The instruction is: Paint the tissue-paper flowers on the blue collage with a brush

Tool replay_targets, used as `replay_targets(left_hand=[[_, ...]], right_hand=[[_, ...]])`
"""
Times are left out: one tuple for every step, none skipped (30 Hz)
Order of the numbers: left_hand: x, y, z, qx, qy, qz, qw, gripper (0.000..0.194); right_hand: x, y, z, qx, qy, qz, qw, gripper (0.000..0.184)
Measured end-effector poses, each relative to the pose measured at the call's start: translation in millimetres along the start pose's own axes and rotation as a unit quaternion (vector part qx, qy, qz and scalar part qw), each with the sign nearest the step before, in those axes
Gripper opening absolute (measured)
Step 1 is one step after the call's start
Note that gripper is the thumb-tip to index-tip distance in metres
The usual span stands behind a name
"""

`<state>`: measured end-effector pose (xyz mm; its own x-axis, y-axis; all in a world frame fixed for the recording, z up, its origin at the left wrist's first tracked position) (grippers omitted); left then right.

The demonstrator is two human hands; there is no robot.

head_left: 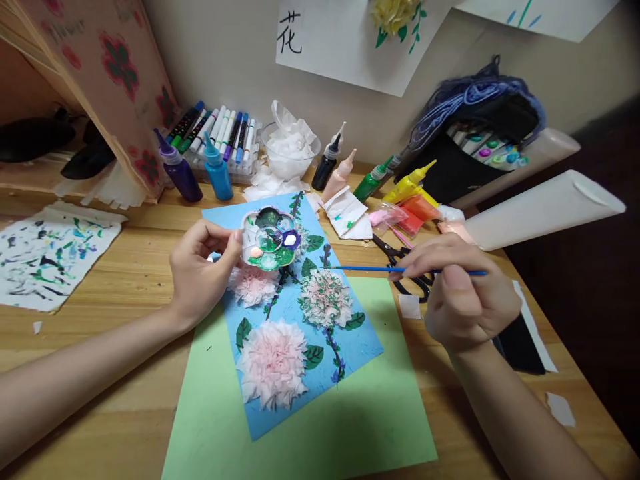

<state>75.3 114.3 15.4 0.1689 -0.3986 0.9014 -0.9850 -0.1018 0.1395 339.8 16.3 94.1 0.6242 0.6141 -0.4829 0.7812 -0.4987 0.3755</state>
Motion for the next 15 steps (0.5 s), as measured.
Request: replay_targets(left_hand=[[0, -0.4, 0, -0.003, 0.000, 0.002, 1.000, 0.016], [0, -0.6, 0, -0.005, 0.000, 0.003, 1.000, 0.016], [0, -0.7, 0, -0.006, 0.001, 0.002, 1.000, 0.016], [0, -0.7, 0, -0.006, 0.000, 0.002, 1.000, 0.016], [0, -0.7, 0, -0.006, -0.002, 0.002, 1.000, 0.016], [-1, -0.7, 0, -0.005, -0.003, 0.002, 1.000, 0.016], [-1, -0.7, 0, -0.005, -0.005, 0.004, 1.000, 0.016], [-1, -0.6, 0, -0.004, -0.007, 0.006, 1.000, 0.016], [-1, -0.8, 0, -0.005, -0.009, 0.008, 1.000, 0.016], [-1, -0.8, 0, -0.004, -0.011, 0.008, 1.000, 0.016], [-1, -0.8, 0, -0.004, -0.012, 0.007, 1.000, 0.016], [-1, -0.9, 0, -0.004, -0.012, 0.006, 1.000, 0.016], [-1, -1.0, 0, -0.004, -0.012, 0.006, 1.000, 0.016], [-1, -1.3, 0, -0.006, -0.012, 0.006, 1.000, 0.016], [-1, -1.5, 0, -0.008, -0.012, 0.005, 1.000, 0.016]], right_hand=[[-1, -1, 0, -0.012, 0.003, 0.000, 1.000, 0.024], [-3, -4, 1, -0.036, 0.005, 0.004, 0.999, 0.024], [-4, -7, 1, -0.065, 0.005, 0.014, 0.998, 0.023], [-4, -10, 2, -0.090, 0.005, 0.026, 0.996, 0.023], [-5, -12, 3, -0.104, 0.004, 0.037, 0.994, 0.023], [-5, -11, 3, -0.101, 0.006, 0.043, 0.994, 0.023], [-6, -9, 3, -0.088, 0.006, 0.044, 0.995, 0.024], [-6, -7, 3, -0.074, 0.004, 0.043, 0.996, 0.025], [-6, -6, 3, -0.066, 0.004, 0.040, 0.997, 0.026], [-6, -6, 3, -0.068, 0.007, 0.037, 0.997, 0.026], [-7, -7, 2, -0.081, 0.010, 0.037, 0.996, 0.025], [-7, -9, 3, -0.101, 0.013, 0.038, 0.994, 0.023], [-7, -11, 3, -0.119, 0.013, 0.041, 0.992, 0.022], [-8, -10, 2, -0.125, 0.014, 0.045, 0.991, 0.021], [-9, -8, 2, -0.120, 0.014, 0.049, 0.991, 0.021]])
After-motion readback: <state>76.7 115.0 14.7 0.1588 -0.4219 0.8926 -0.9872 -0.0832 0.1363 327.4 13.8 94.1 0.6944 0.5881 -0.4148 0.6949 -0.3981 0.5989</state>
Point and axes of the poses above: each hand's wrist, its own z-axis away from the middle knuckle, its own y-axis out of the back of the hand, x = y × z, the point moved 7 cm from there along -z, towards the middle knuckle, and after that the axes turned 4 degrees about z, right-handed, at the moved point
